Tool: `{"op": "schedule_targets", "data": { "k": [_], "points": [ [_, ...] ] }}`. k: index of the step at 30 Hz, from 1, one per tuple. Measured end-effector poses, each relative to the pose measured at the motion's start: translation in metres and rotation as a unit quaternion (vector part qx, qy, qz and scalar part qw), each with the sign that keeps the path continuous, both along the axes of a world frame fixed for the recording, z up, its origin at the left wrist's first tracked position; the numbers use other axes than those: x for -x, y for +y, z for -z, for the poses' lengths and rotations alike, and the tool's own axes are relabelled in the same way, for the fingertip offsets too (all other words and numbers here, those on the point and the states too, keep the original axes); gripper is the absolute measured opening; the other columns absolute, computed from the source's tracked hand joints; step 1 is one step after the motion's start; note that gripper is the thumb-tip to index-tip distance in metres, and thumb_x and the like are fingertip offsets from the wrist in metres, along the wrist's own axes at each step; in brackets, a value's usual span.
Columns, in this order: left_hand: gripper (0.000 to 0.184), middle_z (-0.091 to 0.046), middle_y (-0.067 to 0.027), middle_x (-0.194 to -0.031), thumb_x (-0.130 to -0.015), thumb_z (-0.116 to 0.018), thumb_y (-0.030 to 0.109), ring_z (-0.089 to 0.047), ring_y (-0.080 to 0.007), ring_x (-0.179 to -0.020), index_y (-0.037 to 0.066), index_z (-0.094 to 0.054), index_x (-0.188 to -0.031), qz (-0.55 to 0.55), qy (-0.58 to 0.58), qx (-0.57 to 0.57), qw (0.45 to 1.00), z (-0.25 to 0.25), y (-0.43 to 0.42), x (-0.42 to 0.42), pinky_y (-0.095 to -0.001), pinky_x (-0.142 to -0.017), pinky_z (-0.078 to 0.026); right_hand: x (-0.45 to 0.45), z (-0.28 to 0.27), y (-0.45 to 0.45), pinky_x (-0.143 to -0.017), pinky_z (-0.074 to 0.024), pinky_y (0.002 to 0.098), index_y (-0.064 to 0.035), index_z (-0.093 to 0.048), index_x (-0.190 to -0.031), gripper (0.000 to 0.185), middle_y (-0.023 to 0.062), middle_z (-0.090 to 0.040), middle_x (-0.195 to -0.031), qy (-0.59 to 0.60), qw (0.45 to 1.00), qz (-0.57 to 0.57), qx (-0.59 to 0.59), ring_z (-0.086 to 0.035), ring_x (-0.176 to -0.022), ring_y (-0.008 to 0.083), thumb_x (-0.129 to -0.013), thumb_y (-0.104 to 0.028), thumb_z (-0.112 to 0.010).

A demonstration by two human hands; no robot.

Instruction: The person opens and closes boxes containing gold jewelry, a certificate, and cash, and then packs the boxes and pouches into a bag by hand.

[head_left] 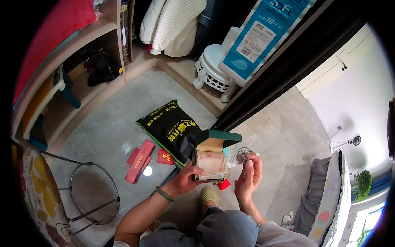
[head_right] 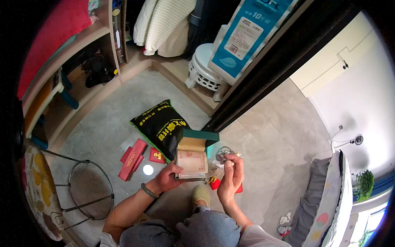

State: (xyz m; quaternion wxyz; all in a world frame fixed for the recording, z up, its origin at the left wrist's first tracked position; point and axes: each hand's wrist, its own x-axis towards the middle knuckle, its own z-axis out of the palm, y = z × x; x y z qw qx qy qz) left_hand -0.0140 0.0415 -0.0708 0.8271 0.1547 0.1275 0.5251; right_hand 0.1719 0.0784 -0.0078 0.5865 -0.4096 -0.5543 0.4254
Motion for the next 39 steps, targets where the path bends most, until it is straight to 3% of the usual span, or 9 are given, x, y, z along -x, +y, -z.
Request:
{"op": "schedule_targets", "data": {
  "k": [7, 9, 13, 19, 23, 25, 29, 35, 39],
  "points": [
    [0.059, -0.054, -0.0098, -0.13, -0.082, -0.05, 0.005, -0.055, -0.0244, -0.12, 0.005, -0.04, -0.139, -0.034, 0.021, -0.011, 0.999, 0.001, 0.001, -0.005, -0.0418, -0.102, -0.046, 0.017, -0.003, -0.011, -0.089, -0.0443, 0.0276, -0.0017, -0.043, -0.126, 0.038, 0.0079, -0.055, -0.113, -0.051, 0.978, -0.173, 0.104, -0.055, -0.101, 0.0138, -0.091, 0.001, -0.057],
    [0.058, -0.054, -0.0101, -0.131, -0.082, -0.05, 0.006, -0.055, -0.0242, -0.121, 0.005, -0.04, -0.139, -0.044, 0.017, -0.009, 0.999, 0.001, 0.001, -0.004, -0.042, -0.103, -0.046, 0.011, 0.004, -0.005, -0.09, -0.0438, 0.0289, -0.0022, -0.045, -0.125, 0.038, 0.0085, -0.053, -0.115, -0.233, 0.963, -0.135, -0.028, -0.054, -0.102, 0.0148, -0.089, 0.0, -0.06],
    [0.059, -0.053, -0.0111, -0.132, -0.083, -0.05, 0.007, -0.054, -0.0246, -0.122, 0.004, -0.039, -0.14, -0.043, -0.01, -0.013, 0.999, -0.004, 0.002, -0.004, -0.0423, -0.103, -0.045, 0.013, -0.006, -0.006, -0.097, -0.0368, 0.032, -0.0015, -0.052, -0.122, 0.033, 0.0106, -0.05, -0.111, -0.294, 0.948, -0.1, -0.065, -0.045, -0.109, 0.0201, -0.09, -0.006, -0.058],
    [0.054, -0.051, -0.012, -0.135, -0.092, -0.052, 0.016, -0.052, -0.0236, -0.124, 0.005, -0.036, -0.143, -0.042, -0.068, -0.013, 0.997, -0.006, 0.004, -0.009, -0.0423, -0.105, -0.044, 0.01, 0.007, -0.004, -0.093, -0.0376, 0.0376, -0.003, -0.052, -0.127, 0.038, 0.0143, -0.053, -0.109, -0.319, 0.939, -0.115, -0.055, -0.047, -0.104, 0.0265, -0.09, -0.002, -0.056],
    [0.053, -0.052, -0.0101, -0.134, -0.095, -0.053, 0.022, -0.052, -0.0222, -0.124, 0.007, -0.037, -0.143, -0.068, 0.021, -0.004, 0.997, -0.007, 0.003, -0.011, -0.0413, -0.104, -0.044, 0.021, 0.008, -0.008, -0.093, -0.0354, 0.0384, -0.0018, -0.051, -0.125, 0.035, 0.0136, -0.053, -0.108, -0.31, 0.948, -0.07, -0.033, -0.048, -0.1, 0.027, -0.09, -0.005, -0.059],
    [0.053, -0.052, -0.0093, -0.133, -0.095, -0.055, 0.021, -0.052, -0.0217, -0.124, 0.007, -0.037, -0.143, -0.071, 0.033, -0.001, 0.997, -0.011, 0.002, -0.012, -0.0407, -0.104, -0.045, 0.022, 0.013, -0.008, -0.09, -0.0351, 0.034, -0.0025, -0.053, -0.113, 0.024, 0.0087, -0.052, -0.098, -0.337, 0.938, -0.032, -0.072, -0.046, -0.097, 0.0208, -0.091, -0.006, -0.06],
    [0.055, -0.052, -0.0073, -0.132, -0.092, -0.059, 0.018, -0.053, -0.0206, -0.122, 0.009, -0.037, -0.142, -0.071, 0.044, -0.011, 0.996, -0.015, 0.002, -0.014, -0.0391, -0.102, -0.047, 0.022, 0.012, -0.006, -0.09, -0.0317, 0.0406, -0.0028, -0.052, -0.106, 0.026, 0.0103, -0.054, -0.099, -0.355, 0.933, -0.011, -0.046, -0.047, -0.09, 0.0263, -0.086, -0.009, -0.068],
    [0.055, -0.051, -0.0064, -0.133, -0.092, -0.06, 0.017, -0.052, -0.0208, -0.124, 0.012, -0.037, -0.142, -0.068, 0.081, 0.004, 0.994, -0.018, -0.001, -0.015, -0.0408, -0.1, -0.049, 0.023, 0.022, 0.0, -0.081, -0.0365, 0.0312, -0.0029, -0.053, -0.101, 0.023, 0.0057, -0.052, -0.094, -0.369, 0.927, -0.014, -0.058, -0.045, -0.09, 0.0188, -0.086, -0.009, -0.069],
    [0.051, -0.051, -0.0064, -0.133, -0.097, -0.056, 0.027, -0.051, -0.0217, -0.125, 0.013, -0.038, -0.142, -0.06, 0.096, 0.041, 0.993, -0.013, -0.002, -0.016, -0.0432, -0.1, -0.049, 0.025, 0.024, 0.001, -0.078, -0.0392, 0.0259, -0.0019, -0.055, -0.108, 0.019, 0.0027, -0.051, -0.094, -0.243, 0.97, -0.019, 0.012, -0.046, -0.087, 0.0118, -0.091, -0.01, -0.062]
  ]
}}
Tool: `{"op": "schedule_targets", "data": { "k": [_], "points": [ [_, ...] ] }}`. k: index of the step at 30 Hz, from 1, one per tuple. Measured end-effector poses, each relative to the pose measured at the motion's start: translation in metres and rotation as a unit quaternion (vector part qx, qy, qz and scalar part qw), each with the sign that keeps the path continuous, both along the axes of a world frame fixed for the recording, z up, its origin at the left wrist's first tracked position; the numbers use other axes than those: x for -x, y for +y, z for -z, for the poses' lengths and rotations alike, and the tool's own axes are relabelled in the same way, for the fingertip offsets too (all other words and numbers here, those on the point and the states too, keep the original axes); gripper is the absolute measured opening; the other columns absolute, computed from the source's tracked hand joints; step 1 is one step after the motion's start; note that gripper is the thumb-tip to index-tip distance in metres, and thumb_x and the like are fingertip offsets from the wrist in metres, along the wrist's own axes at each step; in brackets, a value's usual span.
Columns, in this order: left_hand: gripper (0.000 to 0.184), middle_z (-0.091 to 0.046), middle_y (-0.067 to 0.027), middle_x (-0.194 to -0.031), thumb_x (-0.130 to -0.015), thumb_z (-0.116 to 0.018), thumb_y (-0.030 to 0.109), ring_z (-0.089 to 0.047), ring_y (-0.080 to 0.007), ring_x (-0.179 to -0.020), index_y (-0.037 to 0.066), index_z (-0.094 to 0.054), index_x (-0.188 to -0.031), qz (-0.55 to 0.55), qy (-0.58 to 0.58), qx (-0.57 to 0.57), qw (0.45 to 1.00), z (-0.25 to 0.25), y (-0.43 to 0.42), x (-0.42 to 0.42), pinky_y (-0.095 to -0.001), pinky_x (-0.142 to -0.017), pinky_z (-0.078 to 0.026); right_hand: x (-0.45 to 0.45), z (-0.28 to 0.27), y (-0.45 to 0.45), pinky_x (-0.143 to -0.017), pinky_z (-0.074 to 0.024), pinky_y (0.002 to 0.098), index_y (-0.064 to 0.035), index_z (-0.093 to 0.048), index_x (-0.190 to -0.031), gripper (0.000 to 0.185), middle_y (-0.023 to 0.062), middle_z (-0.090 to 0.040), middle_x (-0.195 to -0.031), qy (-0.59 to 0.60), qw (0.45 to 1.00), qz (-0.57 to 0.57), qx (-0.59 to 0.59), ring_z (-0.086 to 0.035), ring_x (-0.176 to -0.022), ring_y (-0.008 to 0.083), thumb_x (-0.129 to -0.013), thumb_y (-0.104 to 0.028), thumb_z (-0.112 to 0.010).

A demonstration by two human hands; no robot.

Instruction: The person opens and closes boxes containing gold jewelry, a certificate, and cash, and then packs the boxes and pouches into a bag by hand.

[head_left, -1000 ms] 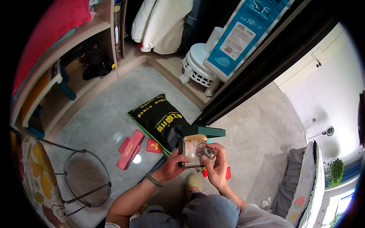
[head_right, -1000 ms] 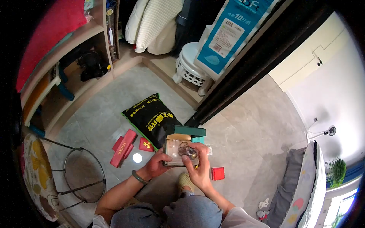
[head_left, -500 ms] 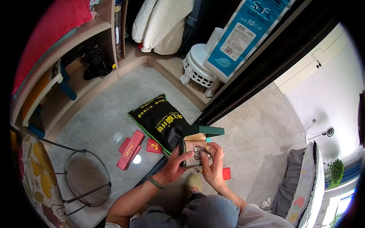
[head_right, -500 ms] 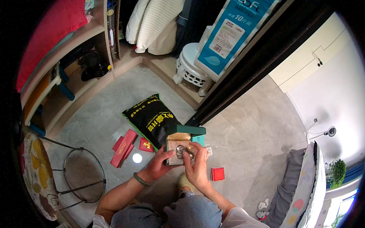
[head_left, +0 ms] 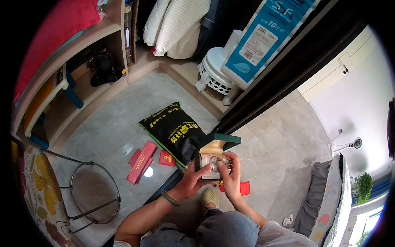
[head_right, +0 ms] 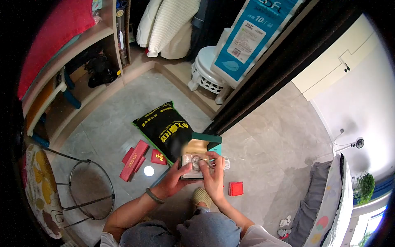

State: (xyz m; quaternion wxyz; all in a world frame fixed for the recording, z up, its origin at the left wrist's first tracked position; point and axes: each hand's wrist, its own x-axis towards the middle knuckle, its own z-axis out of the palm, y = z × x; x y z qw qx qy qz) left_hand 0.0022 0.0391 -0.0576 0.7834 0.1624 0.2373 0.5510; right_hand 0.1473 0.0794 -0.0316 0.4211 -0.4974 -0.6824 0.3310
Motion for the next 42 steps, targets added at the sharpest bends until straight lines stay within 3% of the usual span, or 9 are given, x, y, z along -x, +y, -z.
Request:
{"op": "schedule_targets", "data": {
  "k": [6, 10, 13, 15, 19, 24, 27, 31, 42],
  "points": [
    [0.052, -0.053, -0.01, -0.134, -0.101, -0.042, 0.043, -0.055, -0.025, -0.122, 0.01, -0.038, -0.141, 0.009, -0.082, 0.034, 0.996, 0.009, 0.004, -0.003, -0.0432, -0.095, -0.052, -0.012, 0.002, 0.005, -0.078, -0.041, 0.0218, -0.0044, -0.055, -0.111, 0.014, 0.0021, -0.056, -0.092, 0.14, 0.982, 0.007, 0.128, -0.052, -0.084, 0.0091, -0.098, -0.01, -0.052],
    [0.055, -0.05, -0.0116, -0.138, -0.1, -0.038, 0.043, -0.054, -0.0274, -0.124, 0.009, -0.038, -0.142, 0.024, -0.106, 0.028, 0.994, 0.007, 0.001, 0.002, -0.0474, -0.101, -0.048, -0.03, 0.011, 0.019, -0.087, -0.0427, 0.0321, -0.0031, -0.053, -0.102, 0.011, 0.0072, -0.054, -0.096, 0.489, 0.856, -0.015, 0.169, -0.054, -0.089, 0.0207, -0.093, -0.008, -0.047],
    [0.053, -0.05, -0.0121, -0.139, -0.098, -0.041, 0.036, -0.053, -0.0283, -0.125, 0.006, -0.039, -0.141, 0.002, -0.137, 0.027, 0.99, -0.003, -0.001, 0.005, -0.0486, -0.103, -0.045, -0.054, 0.029, 0.021, -0.079, -0.0441, 0.0293, -0.0032, -0.054, -0.094, 0.015, 0.0067, -0.052, -0.093, 0.431, 0.884, 0.006, 0.18, -0.054, -0.084, 0.0181, -0.089, -0.009, -0.041],
    [0.055, -0.049, -0.0137, -0.142, -0.096, -0.037, 0.033, -0.046, -0.0305, -0.132, 0.005, -0.038, -0.144, -0.009, -0.157, 0.012, 0.988, -0.009, -0.002, 0.007, -0.0499, -0.11, -0.035, -0.065, 0.042, 0.022, -0.091, -0.0411, 0.0331, -0.002, -0.055, -0.113, 0.034, 0.0072, -0.057, -0.107, 0.4, 0.879, -0.134, 0.221, -0.054, -0.096, 0.0187, -0.097, -0.029, -0.043],
    [0.051, -0.049, -0.013, -0.142, -0.097, -0.038, 0.028, -0.044, -0.0281, -0.134, 0.006, -0.04, -0.143, -0.062, -0.15, -0.038, 0.986, 0.002, 0.002, -0.007, -0.0461, -0.114, -0.03, -0.03, 0.018, -0.001, -0.089, -0.0434, 0.0319, -0.0109, -0.037, -0.144, 0.062, 0.0024, -0.049, -0.137, 0.348, 0.853, -0.091, 0.378, -0.051, -0.116, 0.0143, -0.101, -0.054, -0.03],
    [0.051, -0.047, -0.0081, -0.142, -0.097, -0.041, 0.02, -0.044, -0.0211, -0.132, 0.006, -0.033, -0.146, -0.15, -0.067, -0.009, 0.986, -0.012, -0.002, -0.023, -0.041, -0.114, -0.029, -0.026, 0.004, -0.011, -0.084, -0.0434, 0.0303, -0.0122, -0.041, -0.142, 0.061, 0.001, -0.055, -0.127, 0.407, 0.833, -0.028, 0.373, -0.053, -0.105, 0.0132, -0.101, -0.056, -0.031],
    [0.058, -0.04, -0.0082, -0.147, -0.096, -0.041, 0.017, -0.037, -0.0198, -0.136, 0.005, -0.023, -0.15, -0.179, 0.029, -0.052, 0.982, -0.027, -0.002, -0.026, -0.039, -0.115, -0.026, -0.032, -0.012, -0.013, -0.066, -0.0383, 0.0276, -0.0097, -0.056, -0.122, 0.052, -0.0006, -0.059, -0.088, 0.406, 0.84, -0.045, 0.357, -0.047, -0.072, 0.0113, -0.099, -0.053, -0.038],
    [0.078, -0.028, -0.0147, -0.146, -0.087, -0.046, 0.014, -0.039, -0.0245, -0.13, 0.007, -0.005, -0.153, -0.237, 0.285, -0.197, 0.908, -0.053, -0.001, -0.017, -0.0361, -0.111, -0.027, -0.035, -0.037, -0.016, -0.066, -0.0384, 0.0261, -0.0085, -0.055, -0.124, 0.051, 0.0001, -0.059, -0.091, 0.381, 0.857, -0.088, 0.337, -0.048, -0.074, 0.0107, -0.098, -0.05, -0.039],
    [0.09, -0.037, -0.0082, -0.121, -0.078, -0.067, 0.002, -0.056, -0.0139, -0.098, 0.011, -0.017, -0.153, -0.093, 0.408, -0.21, 0.884, -0.12, -0.004, 0.003, -0.0236, -0.079, -0.049, -0.053, -0.074, -0.03, -0.067, -0.0392, 0.0242, -0.0058, -0.041, -0.143, 0.058, 0.0022, -0.059, -0.104, 0.443, 0.835, -0.126, 0.301, -0.048, -0.077, 0.0109, -0.092, -0.033, -0.038]
  ]
}}
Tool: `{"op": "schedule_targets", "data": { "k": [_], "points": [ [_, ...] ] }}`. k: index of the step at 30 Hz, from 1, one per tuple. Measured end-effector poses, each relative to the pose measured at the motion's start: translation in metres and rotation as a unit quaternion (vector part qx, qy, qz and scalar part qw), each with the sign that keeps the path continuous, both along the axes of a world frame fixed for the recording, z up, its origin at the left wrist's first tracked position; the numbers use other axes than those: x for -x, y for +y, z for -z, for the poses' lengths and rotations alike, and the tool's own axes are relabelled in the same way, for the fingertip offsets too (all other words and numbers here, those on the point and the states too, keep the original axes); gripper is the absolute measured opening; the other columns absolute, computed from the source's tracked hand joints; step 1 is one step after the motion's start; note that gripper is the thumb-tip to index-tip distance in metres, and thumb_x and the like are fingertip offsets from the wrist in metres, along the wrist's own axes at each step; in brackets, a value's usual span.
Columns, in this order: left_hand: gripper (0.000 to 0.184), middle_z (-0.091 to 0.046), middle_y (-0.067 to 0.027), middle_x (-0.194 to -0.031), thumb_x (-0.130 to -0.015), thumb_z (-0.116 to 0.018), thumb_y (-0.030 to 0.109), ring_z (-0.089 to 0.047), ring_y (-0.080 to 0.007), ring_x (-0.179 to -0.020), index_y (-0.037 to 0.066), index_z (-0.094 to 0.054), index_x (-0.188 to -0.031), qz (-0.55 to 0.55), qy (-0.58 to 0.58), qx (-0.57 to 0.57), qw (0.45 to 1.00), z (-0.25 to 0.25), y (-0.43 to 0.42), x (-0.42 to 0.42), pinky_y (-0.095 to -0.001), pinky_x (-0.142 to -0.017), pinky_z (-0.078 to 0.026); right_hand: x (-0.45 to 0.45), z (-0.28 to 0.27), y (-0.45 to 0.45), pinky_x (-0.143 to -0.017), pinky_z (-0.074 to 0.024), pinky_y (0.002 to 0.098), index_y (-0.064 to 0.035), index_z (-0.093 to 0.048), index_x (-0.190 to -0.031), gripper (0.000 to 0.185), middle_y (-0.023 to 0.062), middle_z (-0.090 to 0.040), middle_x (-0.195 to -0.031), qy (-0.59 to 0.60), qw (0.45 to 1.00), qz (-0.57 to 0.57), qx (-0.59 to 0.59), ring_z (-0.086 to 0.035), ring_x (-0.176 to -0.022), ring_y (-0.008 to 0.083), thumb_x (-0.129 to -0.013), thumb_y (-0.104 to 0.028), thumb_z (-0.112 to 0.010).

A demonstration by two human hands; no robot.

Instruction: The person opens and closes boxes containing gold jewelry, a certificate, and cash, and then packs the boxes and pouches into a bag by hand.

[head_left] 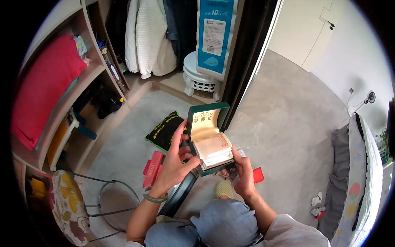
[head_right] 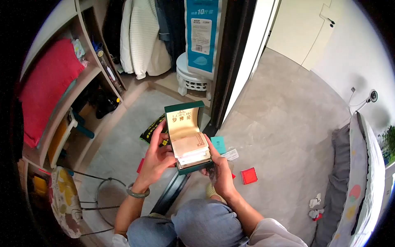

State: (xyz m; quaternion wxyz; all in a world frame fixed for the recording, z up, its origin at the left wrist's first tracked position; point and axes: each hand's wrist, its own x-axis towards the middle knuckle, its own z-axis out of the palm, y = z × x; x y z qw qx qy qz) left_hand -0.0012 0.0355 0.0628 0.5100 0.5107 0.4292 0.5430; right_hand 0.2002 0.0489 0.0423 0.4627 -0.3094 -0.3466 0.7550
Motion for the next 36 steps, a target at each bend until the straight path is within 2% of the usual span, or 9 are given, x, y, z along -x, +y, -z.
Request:
{"op": "schedule_targets", "data": {
  "k": [4, 6, 13, 15, 16, 18, 21, 28, 36],
  "points": [
    [0.087, -0.04, -0.0078, -0.117, -0.081, -0.073, 0.01, -0.057, -0.0124, -0.092, 0.011, -0.023, -0.151, -0.043, 0.028, 0.001, 0.999, -0.001, 0.0, -0.003, -0.0232, -0.076, -0.049, -0.003, 0.004, -0.002, -0.069, -0.0401, 0.0237, -0.0045, -0.038, -0.146, 0.06, 0.0038, -0.059, -0.105, -0.026, 0.999, -0.028, -0.011, -0.048, -0.078, 0.01, -0.091, -0.031, -0.042],
    [0.078, -0.044, -0.0053, -0.113, -0.087, -0.063, 0.004, -0.059, -0.0126, -0.096, 0.009, -0.02, -0.152, -0.057, 0.073, 0.016, 0.996, 0.001, -0.001, -0.002, -0.0256, -0.075, -0.056, -0.001, -0.004, -0.004, -0.07, -0.0407, 0.023, -0.0035, -0.033, -0.149, 0.064, 0.0037, -0.058, -0.105, -0.093, 0.995, -0.029, -0.029, -0.048, -0.08, 0.0087, -0.091, -0.026, -0.046],
    [0.064, -0.048, -0.0044, -0.108, -0.092, -0.06, 0.014, -0.059, -0.0116, -0.095, 0.007, -0.027, -0.147, -0.093, 0.044, 0.045, 0.994, -0.003, 0.002, -0.008, -0.0238, -0.064, -0.055, 0.004, -0.004, -0.008, -0.069, -0.0388, 0.0202, -0.0069, -0.028, -0.152, 0.065, -0.001, -0.055, -0.108, -0.15, 0.988, -0.023, -0.032, -0.046, -0.081, 0.0057, -0.092, -0.018, -0.048],
    [0.059, -0.053, -0.005, -0.107, -0.094, -0.06, 0.019, -0.057, -0.0116, -0.098, 0.004, -0.031, -0.143, -0.096, 0.003, 0.076, 0.992, -0.009, 0.002, -0.009, -0.0241, -0.071, -0.053, 0.005, -0.003, -0.007, -0.067, -0.0393, 0.0205, -0.0104, -0.029, -0.153, 0.062, -0.0023, -0.051, -0.098, -0.14, 0.988, -0.019, -0.061, -0.042, -0.075, 0.0063, -0.094, -0.014, -0.048],
    [0.059, -0.053, -0.005, -0.107, -0.094, -0.06, 0.019, -0.057, -0.0116, -0.098, 0.004, -0.031, -0.143, -0.096, 0.003, 0.078, 0.992, -0.009, 0.003, -0.008, -0.0241, -0.071, -0.053, 0.006, -0.004, -0.007, -0.067, -0.0393, 0.0205, -0.0104, -0.029, -0.153, 0.062, -0.0023, -0.051, -0.098, -0.14, 0.988, -0.02, -0.059, -0.042, -0.075, 0.0063, -0.094, -0.014, -0.048],
    [0.057, -0.056, -0.0048, -0.105, -0.095, -0.06, 0.02, -0.055, -0.0115, -0.1, 0.001, -0.034, -0.141, -0.102, 0.012, 0.071, 0.992, -0.008, 0.004, -0.008, -0.0251, -0.082, -0.048, 0.006, -0.009, -0.008, -0.067, -0.0392, 0.02, -0.0118, -0.029, -0.153, 0.062, -0.0021, -0.052, -0.099, -0.147, 0.987, -0.021, -0.061, -0.042, -0.075, 0.006, -0.094, -0.014, -0.049],
    [0.055, -0.056, -0.0049, -0.105, -0.096, -0.06, 0.02, -0.053, -0.0111, -0.101, -0.001, -0.035, -0.14, -0.102, -0.007, 0.077, 0.992, -0.008, 0.004, -0.008, -0.0266, -0.091, -0.043, 0.007, -0.013, -0.009, -0.067, -0.0393, 0.0203, -0.0128, -0.029, -0.153, 0.063, -0.0019, -0.053, -0.1, -0.163, 0.985, -0.025, -0.058, -0.043, -0.075, 0.0063, -0.092, -0.014, -0.048],
    [0.054, -0.053, -0.0022, -0.101, -0.095, -0.06, 0.016, -0.051, -0.01, -0.1, 0.0, -0.035, -0.14, -0.1, -0.023, 0.069, 0.992, -0.005, 0.004, -0.009, -0.0271, -0.092, -0.043, 0.005, -0.012, -0.008, -0.069, -0.039, 0.0214, -0.0125, -0.03, -0.153, 0.067, -0.0013, -0.053, -0.101, -0.136, 0.989, -0.027, -0.054, -0.043, -0.076, 0.0072, -0.088, -0.017, -0.046],
    [0.053, -0.053, -0.0021, -0.099, -0.094, -0.061, 0.015, -0.052, -0.0098, -0.098, 0.001, -0.036, -0.139, -0.101, -0.022, 0.076, 0.992, -0.005, 0.004, -0.008, -0.0274, -0.092, -0.044, 0.006, -0.01, -0.008, -0.067, -0.0357, 0.0208, -0.0111, -0.031, -0.152, 0.06, -0.0014, -0.053, -0.103, -0.151, 0.986, -0.026, -0.06, -0.041, -0.076, 0.0067, -0.096, -0.03, -0.044]
  ]
}}
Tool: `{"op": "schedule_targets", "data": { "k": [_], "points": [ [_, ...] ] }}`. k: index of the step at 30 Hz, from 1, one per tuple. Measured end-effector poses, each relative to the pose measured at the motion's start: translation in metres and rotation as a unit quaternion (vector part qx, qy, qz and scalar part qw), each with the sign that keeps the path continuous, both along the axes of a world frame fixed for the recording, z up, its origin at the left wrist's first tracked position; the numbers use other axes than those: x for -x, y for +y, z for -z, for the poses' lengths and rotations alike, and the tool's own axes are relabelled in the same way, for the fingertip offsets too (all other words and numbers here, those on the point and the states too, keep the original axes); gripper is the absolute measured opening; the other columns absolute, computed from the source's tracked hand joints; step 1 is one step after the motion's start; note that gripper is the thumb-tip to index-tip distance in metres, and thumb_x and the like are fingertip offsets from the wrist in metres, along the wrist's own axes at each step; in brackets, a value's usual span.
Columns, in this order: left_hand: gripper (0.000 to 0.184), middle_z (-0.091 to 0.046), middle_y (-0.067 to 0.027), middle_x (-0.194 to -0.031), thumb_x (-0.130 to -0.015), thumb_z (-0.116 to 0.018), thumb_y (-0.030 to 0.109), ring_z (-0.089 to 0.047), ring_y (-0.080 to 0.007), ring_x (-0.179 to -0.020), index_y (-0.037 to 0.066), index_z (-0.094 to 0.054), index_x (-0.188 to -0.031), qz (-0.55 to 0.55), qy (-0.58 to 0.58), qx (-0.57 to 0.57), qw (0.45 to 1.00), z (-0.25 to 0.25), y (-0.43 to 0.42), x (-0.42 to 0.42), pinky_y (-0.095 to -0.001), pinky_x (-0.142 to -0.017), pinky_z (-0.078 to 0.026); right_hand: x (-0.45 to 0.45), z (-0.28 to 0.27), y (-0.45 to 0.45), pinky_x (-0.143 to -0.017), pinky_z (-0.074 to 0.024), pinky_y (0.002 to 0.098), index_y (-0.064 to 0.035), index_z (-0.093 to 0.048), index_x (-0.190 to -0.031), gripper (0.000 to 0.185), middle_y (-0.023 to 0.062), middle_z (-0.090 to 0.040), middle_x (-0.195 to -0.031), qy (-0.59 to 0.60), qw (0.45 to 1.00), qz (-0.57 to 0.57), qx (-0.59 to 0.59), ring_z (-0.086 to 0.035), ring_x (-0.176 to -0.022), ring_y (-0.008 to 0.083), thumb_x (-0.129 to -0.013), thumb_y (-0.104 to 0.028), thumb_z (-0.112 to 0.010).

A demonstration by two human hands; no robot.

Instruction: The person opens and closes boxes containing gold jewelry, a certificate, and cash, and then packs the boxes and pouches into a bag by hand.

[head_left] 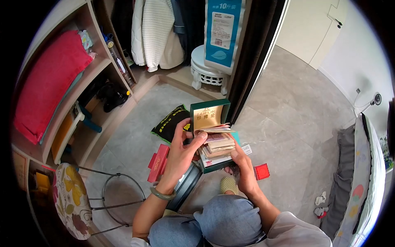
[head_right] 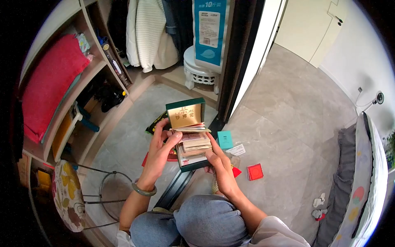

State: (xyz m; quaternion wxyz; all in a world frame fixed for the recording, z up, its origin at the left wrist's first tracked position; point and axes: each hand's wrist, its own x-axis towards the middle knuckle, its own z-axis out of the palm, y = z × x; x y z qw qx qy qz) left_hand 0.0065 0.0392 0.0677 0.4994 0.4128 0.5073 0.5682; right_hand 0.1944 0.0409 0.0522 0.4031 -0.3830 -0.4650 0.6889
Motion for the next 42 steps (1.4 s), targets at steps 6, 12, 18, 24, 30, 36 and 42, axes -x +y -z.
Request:
{"op": "schedule_targets", "data": {
  "k": [6, 12, 18, 24, 30, 36, 42],
  "points": [
    [0.065, -0.053, -0.0054, -0.095, -0.09, -0.068, 0.03, -0.063, -0.0115, -0.08, 0.004, -0.036, -0.14, -0.007, 0.02, -0.011, 1.0, 0.012, 0.004, 0.003, -0.0226, -0.053, -0.051, 0.0, 0.0, 0.001, -0.066, -0.0347, 0.0209, -0.011, -0.033, -0.151, 0.057, -0.0038, -0.054, -0.107, -0.013, 1.0, -0.006, 0.001, -0.04, -0.079, 0.005, -0.1, -0.035, -0.043],
    [0.066, -0.05, -0.0056, -0.097, -0.09, -0.069, 0.03, -0.063, -0.012, -0.077, 0.004, -0.035, -0.14, -0.01, 0.017, -0.009, 1.0, 0.012, 0.003, 0.002, -0.0231, -0.053, -0.052, 0.0, 0.003, 0.001, -0.066, -0.0346, 0.0205, -0.011, -0.032, -0.151, 0.057, -0.0039, -0.054, -0.108, 0.001, 1.0, -0.001, 0.015, -0.04, -0.08, 0.0046, -0.1, -0.034, -0.044],
    [0.067, -0.05, -0.0056, -0.097, -0.089, -0.07, 0.03, -0.062, -0.0119, -0.076, 0.004, -0.035, -0.14, -0.009, 0.006, -0.008, 1.0, 0.014, 0.003, 0.003, -0.0239, -0.054, -0.053, -0.001, 0.006, 0.002, -0.066, -0.0338, 0.0207, -0.011, -0.032, -0.152, 0.06, -0.004, -0.054, -0.111, 0.004, 1.0, -0.011, 0.02, -0.04, -0.08, 0.0048, -0.099, -0.036, -0.043],
    [0.057, -0.056, -0.0095, -0.109, -0.095, -0.061, 0.017, -0.056, -0.0158, -0.107, -0.001, -0.032, -0.14, 0.013, -0.016, -0.001, 1.0, 0.006, 0.001, 0.002, -0.0297, -0.095, -0.043, -0.002, 0.009, 0.003, -0.067, -0.0334, 0.0211, -0.0112, -0.031, -0.152, 0.063, -0.0038, -0.054, -0.112, 0.001, 1.0, -0.013, 0.012, -0.04, -0.08, 0.0053, -0.098, -0.042, -0.042],
    [0.065, -0.055, -0.0107, -0.117, -0.092, -0.062, 0.022, -0.055, -0.0177, -0.11, 0.002, -0.028, -0.145, 0.025, 0.007, -0.002, 1.0, 0.008, -0.001, 0.005, -0.0303, -0.092, -0.046, -0.002, 0.018, 0.003, -0.067, -0.0341, 0.0215, -0.0126, -0.028, -0.153, 0.066, -0.0024, -0.054, -0.118, 0.003, 1.0, -0.006, 0.01, -0.04, -0.082, 0.0061, -0.099, -0.05, -0.038],
    [0.07, -0.047, -0.0096, -0.129, -0.09, -0.061, 0.024, -0.057, -0.0203, -0.11, 0.011, -0.025, -0.148, 0.06, -0.144, 0.051, 0.986, 0.012, -0.004, 0.013, -0.0347, -0.082, -0.052, 0.001, 0.019, 0.006, -0.07, -0.0373, 0.0227, -0.0149, -0.027, -0.154, 0.071, 0.0007, -0.051, -0.13, 0.001, 1.0, -0.003, 0.004, -0.044, -0.086, 0.008, -0.098, -0.058, -0.033],
    [0.067, -0.048, -0.0088, -0.127, -0.091, -0.062, 0.022, -0.054, -0.0193, -0.113, 0.011, -0.026, -0.146, 0.039, -0.113, 0.045, 0.992, 0.01, -0.004, 0.003, -0.0329, -0.089, -0.049, 0.008, 0.016, 0.004, -0.067, -0.0323, 0.0217, -0.0126, -0.02, -0.155, 0.076, -0.0024, -0.052, -0.132, -0.04, 0.999, 0.004, 0.007, -0.043, -0.086, 0.006, -0.096, -0.061, -0.026]
  ]
}}
